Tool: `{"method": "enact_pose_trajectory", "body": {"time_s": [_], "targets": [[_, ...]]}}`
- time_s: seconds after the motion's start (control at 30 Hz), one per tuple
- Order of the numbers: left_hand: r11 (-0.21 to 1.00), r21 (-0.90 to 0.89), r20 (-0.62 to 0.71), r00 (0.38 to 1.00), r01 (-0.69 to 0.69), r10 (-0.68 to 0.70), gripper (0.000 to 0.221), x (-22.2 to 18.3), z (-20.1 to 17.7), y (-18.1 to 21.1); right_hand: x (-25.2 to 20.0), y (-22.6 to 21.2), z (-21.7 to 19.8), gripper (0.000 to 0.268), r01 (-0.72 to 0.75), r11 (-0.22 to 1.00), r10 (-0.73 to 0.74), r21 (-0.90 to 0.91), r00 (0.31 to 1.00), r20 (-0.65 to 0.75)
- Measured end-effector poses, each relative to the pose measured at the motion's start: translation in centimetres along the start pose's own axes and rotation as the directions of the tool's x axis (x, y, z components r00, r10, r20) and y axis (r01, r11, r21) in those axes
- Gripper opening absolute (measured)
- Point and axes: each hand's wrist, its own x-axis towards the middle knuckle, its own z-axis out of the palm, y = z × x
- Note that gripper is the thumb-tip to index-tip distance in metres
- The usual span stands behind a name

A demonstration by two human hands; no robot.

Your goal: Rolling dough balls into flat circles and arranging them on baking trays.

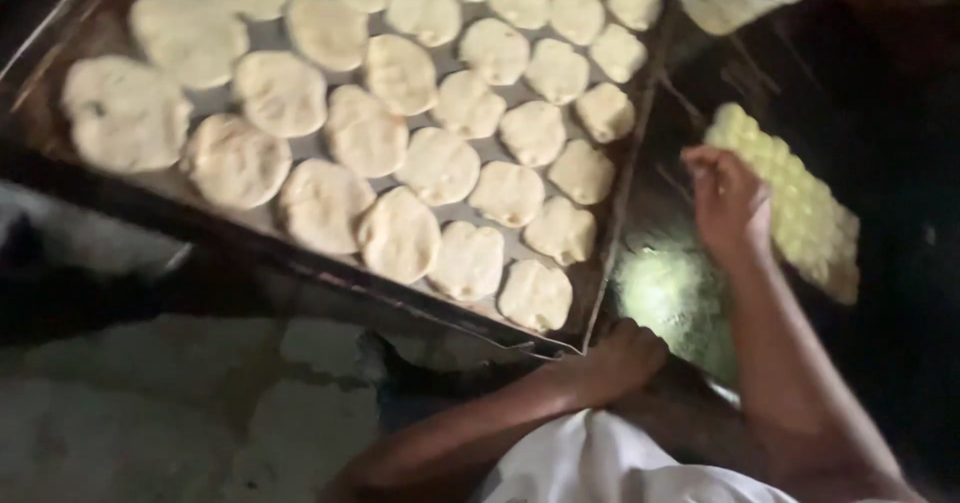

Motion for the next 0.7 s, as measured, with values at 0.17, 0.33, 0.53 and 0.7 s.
{"method": "enact_pose_trajectory", "body": {"time_s": [0.17,0.33,0.53,0.7], "targets": [[0.985,-0.023,-0.03,0.985,0.169,-0.169,0.04,-0.2,-7.3,-0.1,-9.4,8.0,-1.2,0.029,-0.257,0.94,0.286,-0.224,0.952,0.109],[0.978,0.02,-0.018,0.978,0.207,-0.206,0.043,0.3,-8.7,0.4,-5.2,8.3,-1.6,0.041,-0.05,0.938,0.074,-0.344,0.996,0.058],[0.943,0.144,-0.01,0.953,0.301,-0.303,0.056,1.8,-9.9,2.2,-7.1,13.6,-4.1,0.029,-0.283,0.959,0.283,-0.016,0.959,-0.022],[0.809,0.313,0.033,0.845,0.498,-0.533,0.06,5.4,-10.6,3.4,-19.5,13.7,-10.8,0.022,-0.52,0.85,0.503,-0.088,0.849,-0.161]]}}
